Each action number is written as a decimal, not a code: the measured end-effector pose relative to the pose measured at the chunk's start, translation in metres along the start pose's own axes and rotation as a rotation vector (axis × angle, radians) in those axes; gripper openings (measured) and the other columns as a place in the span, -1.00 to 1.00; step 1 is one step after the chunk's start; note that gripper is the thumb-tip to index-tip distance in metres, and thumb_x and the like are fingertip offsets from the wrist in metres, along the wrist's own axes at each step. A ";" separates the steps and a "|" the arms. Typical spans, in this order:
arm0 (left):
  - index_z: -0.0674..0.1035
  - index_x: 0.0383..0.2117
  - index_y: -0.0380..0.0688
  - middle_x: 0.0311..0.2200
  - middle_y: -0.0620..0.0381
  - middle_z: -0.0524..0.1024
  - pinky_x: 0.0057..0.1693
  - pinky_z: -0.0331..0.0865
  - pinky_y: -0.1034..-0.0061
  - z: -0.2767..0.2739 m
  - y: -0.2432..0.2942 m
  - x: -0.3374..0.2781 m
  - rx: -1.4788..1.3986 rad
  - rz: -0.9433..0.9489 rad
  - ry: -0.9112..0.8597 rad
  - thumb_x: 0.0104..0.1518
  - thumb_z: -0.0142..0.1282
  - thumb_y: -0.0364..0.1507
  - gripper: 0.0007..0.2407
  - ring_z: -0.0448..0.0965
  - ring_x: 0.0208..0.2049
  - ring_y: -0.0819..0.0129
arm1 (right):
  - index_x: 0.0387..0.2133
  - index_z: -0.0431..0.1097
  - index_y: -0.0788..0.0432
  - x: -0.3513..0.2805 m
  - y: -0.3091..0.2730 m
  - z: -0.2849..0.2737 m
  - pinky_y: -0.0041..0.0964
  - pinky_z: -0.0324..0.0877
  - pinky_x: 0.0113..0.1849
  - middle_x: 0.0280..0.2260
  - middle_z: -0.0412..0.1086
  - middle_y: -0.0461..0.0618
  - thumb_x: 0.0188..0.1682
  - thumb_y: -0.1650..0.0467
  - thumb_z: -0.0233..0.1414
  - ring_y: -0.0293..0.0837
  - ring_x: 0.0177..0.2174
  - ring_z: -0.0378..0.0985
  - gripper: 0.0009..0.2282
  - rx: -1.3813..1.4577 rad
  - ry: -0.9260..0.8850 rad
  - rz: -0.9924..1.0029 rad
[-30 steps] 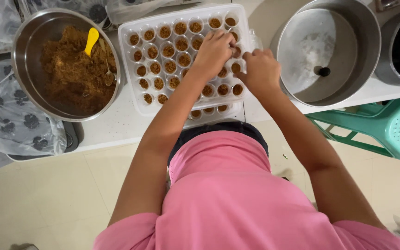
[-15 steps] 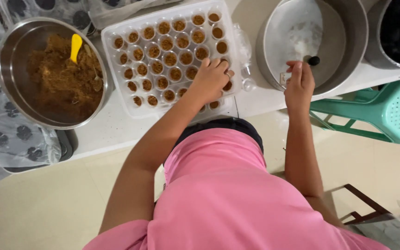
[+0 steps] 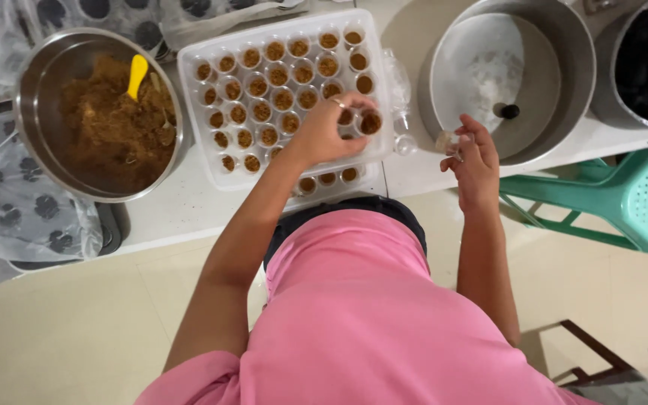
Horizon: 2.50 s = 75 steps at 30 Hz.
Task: Fill small plastic cups with a food mixture using a spoon.
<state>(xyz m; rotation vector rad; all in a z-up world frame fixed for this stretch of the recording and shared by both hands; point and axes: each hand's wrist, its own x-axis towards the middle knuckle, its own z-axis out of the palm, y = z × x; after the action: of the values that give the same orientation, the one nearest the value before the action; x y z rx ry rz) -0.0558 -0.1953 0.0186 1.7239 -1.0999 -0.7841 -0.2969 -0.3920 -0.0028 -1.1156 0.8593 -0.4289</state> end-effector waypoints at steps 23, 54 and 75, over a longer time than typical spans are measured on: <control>0.56 0.05 -0.20 0.06 0.14 0.51 0.16 0.48 0.54 -0.078 -0.050 -0.166 -0.121 0.121 0.785 0.07 0.39 -0.72 -0.59 0.56 0.04 0.39 | 0.01 0.40 0.24 -0.021 -0.004 0.187 -0.45 0.37 -0.23 -0.16 0.41 -0.11 0.16 0.52 -0.16 -0.33 -0.25 0.39 -0.77 -0.433 -0.608 -0.295; 0.58 0.07 -0.21 0.01 0.10 0.53 0.16 0.57 0.49 -0.259 -0.113 -0.406 -0.262 -0.117 0.904 0.11 0.35 -0.65 -0.63 0.56 -0.07 0.40 | -0.24 0.60 0.04 0.080 0.169 0.549 -0.09 0.34 -0.65 -0.35 0.61 -0.06 -0.10 0.37 0.11 -0.02 -0.41 0.67 -0.81 -2.494 -0.714 -0.885; 0.54 0.07 -0.24 0.07 0.05 0.53 0.27 0.55 0.42 -0.276 -0.129 -0.392 -0.361 -0.038 0.838 0.13 0.34 -0.67 -0.63 0.60 0.11 0.32 | -0.42 0.52 0.10 -0.042 0.057 0.475 -0.08 0.41 -0.49 -0.58 0.44 0.00 0.01 0.40 0.10 -0.05 -0.45 0.56 -0.93 -2.356 -0.699 -0.796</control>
<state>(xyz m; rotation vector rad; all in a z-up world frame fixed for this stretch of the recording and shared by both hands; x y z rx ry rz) 0.0665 0.2853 0.0173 1.5216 -0.3271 -0.1971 0.0413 -0.0543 0.0447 -3.4558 -0.2308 0.7314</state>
